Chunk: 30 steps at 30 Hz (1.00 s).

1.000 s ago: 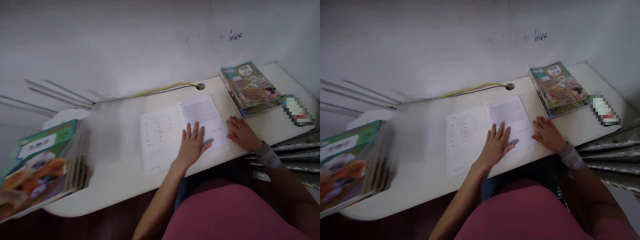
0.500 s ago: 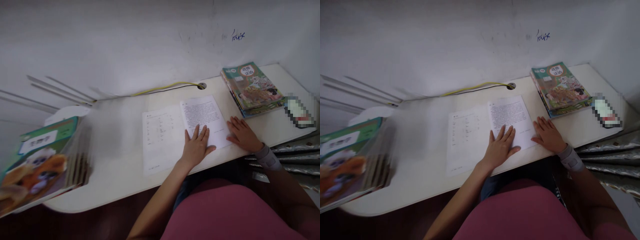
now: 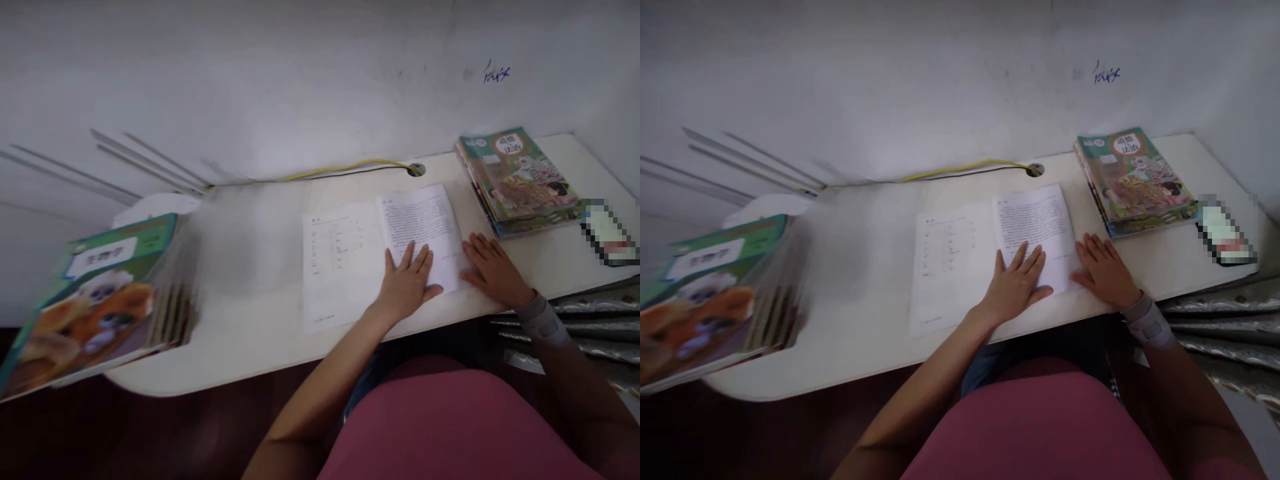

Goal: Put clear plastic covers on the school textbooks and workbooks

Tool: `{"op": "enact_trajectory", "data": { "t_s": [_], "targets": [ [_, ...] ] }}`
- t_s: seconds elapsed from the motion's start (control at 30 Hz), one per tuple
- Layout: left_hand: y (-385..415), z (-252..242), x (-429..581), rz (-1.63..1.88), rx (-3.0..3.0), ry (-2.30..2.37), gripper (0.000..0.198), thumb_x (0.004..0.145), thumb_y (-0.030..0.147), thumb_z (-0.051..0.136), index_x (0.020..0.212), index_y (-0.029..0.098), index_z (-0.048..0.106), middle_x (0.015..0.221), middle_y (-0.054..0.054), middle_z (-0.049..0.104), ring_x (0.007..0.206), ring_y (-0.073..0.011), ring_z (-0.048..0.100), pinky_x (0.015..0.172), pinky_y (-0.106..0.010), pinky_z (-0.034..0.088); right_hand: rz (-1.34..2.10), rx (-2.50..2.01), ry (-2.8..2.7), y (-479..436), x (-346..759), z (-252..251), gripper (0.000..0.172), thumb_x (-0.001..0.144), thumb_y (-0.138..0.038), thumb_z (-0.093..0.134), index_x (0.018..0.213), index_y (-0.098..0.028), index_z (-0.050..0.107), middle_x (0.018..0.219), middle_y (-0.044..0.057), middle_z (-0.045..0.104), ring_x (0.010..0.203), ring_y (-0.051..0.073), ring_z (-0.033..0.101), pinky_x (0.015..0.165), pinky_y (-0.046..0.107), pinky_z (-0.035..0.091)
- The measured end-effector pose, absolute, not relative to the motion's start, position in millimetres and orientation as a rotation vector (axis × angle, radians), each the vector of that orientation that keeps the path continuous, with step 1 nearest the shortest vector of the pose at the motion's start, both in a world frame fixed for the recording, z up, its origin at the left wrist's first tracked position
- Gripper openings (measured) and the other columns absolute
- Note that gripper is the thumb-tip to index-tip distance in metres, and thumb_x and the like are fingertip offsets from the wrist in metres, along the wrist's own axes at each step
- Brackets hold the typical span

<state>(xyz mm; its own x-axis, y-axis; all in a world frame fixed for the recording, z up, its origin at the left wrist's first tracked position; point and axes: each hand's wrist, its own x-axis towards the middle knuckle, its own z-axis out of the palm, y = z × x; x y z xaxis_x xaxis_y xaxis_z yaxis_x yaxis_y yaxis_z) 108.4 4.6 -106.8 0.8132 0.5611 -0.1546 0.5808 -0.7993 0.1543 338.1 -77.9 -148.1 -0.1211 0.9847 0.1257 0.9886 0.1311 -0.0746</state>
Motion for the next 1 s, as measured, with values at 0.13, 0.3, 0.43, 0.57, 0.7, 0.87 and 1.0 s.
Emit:
{"op": "enact_trajectory", "data": {
  "t_s": [0.13, 0.3, 0.43, 0.57, 0.7, 0.87, 1.0],
  "targets": [
    [13.3, -110.1, 81.5, 0.101, 2.702, 0.972, 0.077, 0.090, 0.060, 0.036, 0.150, 0.020, 0.013, 0.157, -0.013, 0.013, 0.144, -0.0321, 0.005, 0.110, -0.061, 0.018, -0.005, -1.864, -2.157, -81.6, 346.0, -149.5, 0.059, 0.094, -0.048, 0.037, 0.141, -0.011, 0.037, 0.145, 0.020, 0.041, 0.138, 0.031, 0.032, 0.106, 0.053, 0.033],
    [31.1, -131.3, 8.3, 0.428, 2.456, 1.508, 0.077, 0.092, 0.056, 0.036, 0.150, 0.014, 0.008, 0.155, -0.023, 0.015, 0.143, -0.0367, 0.009, 0.110, -0.059, 0.022, -0.102, -1.724, -2.112, -80.5, 323.4, -128.3, 0.050, 0.096, -0.037, 0.037, 0.140, -0.013, 0.039, 0.143, 0.020, 0.044, 0.137, 0.030, 0.034, 0.106, 0.052, 0.035],
    [37.9, -141.8, -28.3, 0.509, 2.323, 1.609, 0.077, 0.091, 0.056, 0.038, 0.148, 0.008, 0.016, 0.153, -0.026, 0.019, 0.143, -0.0359, 0.014, 0.112, -0.054, 0.022, -0.067, -1.577, -2.321, -67.4, 276.0, -115.1, 0.049, 0.096, -0.037, 0.037, 0.135, -0.008, 0.044, 0.141, 0.021, 0.045, 0.135, 0.028, 0.038, 0.107, 0.046, 0.036],
    [37.6, -140.6, -42.3, 0.573, 2.197, 1.607, 0.073, 0.092, 0.053, 0.036, 0.147, 0.009, 0.019, 0.153, -0.023, 0.023, 0.142, -0.0329, 0.020, 0.112, -0.052, 0.026, -0.080, -1.608, -2.410, -51.7, 243.1, -123.2, 0.056, 0.094, -0.045, 0.042, 0.131, -0.004, 0.049, 0.137, 0.025, 0.047, 0.130, 0.031, 0.044, 0.105, 0.046, 0.038],
    [37.3, -140.1, -54.3, 0.601, 2.133, 1.616, 0.076, 0.093, 0.047, 0.037, 0.150, 0.008, 0.006, 0.151, -0.025, 0.024, 0.139, -0.0312, 0.028, 0.111, -0.050, 0.028, -0.202, -1.772, -2.366, -46.1, 230.8, -131.4, 0.061, 0.088, -0.049, 0.051, 0.130, -0.004, 0.051, 0.133, 0.030, 0.050, 0.126, 0.037, 0.047, 0.104, 0.054, 0.034],
    [38.2, -144.4, -62.9, 0.534, 2.211, 1.625, 0.073, 0.095, 0.043, 0.032, 0.150, 0.009, -0.002, 0.151, -0.026, 0.024, 0.137, -0.0336, 0.032, 0.110, -0.060, 0.019, -0.231, -1.868, -2.338, -50.6, 223.4, -129.3, 0.064, 0.085, -0.051, 0.055, 0.131, -0.005, 0.051, 0.135, 0.030, 0.048, 0.128, 0.036, 0.045, 0.107, 0.052, 0.030],
    [37.4, -145.5, -61.4, 0.470, 2.307, 1.643, 0.072, 0.095, 0.047, 0.029, 0.150, 0.008, 0.004, 0.151, -0.025, 0.026, 0.137, -0.0352, 0.031, 0.109, -0.063, 0.015, -0.210, -1.917, -2.316, -55.7, 226.3, -127.7, 0.065, 0.086, -0.052, 0.052, 0.133, -0.007, 0.049, 0.139, 0.029, 0.044, 0.130, 0.036, 0.042, 0.108, 0.051, 0.029]
  ]
}}
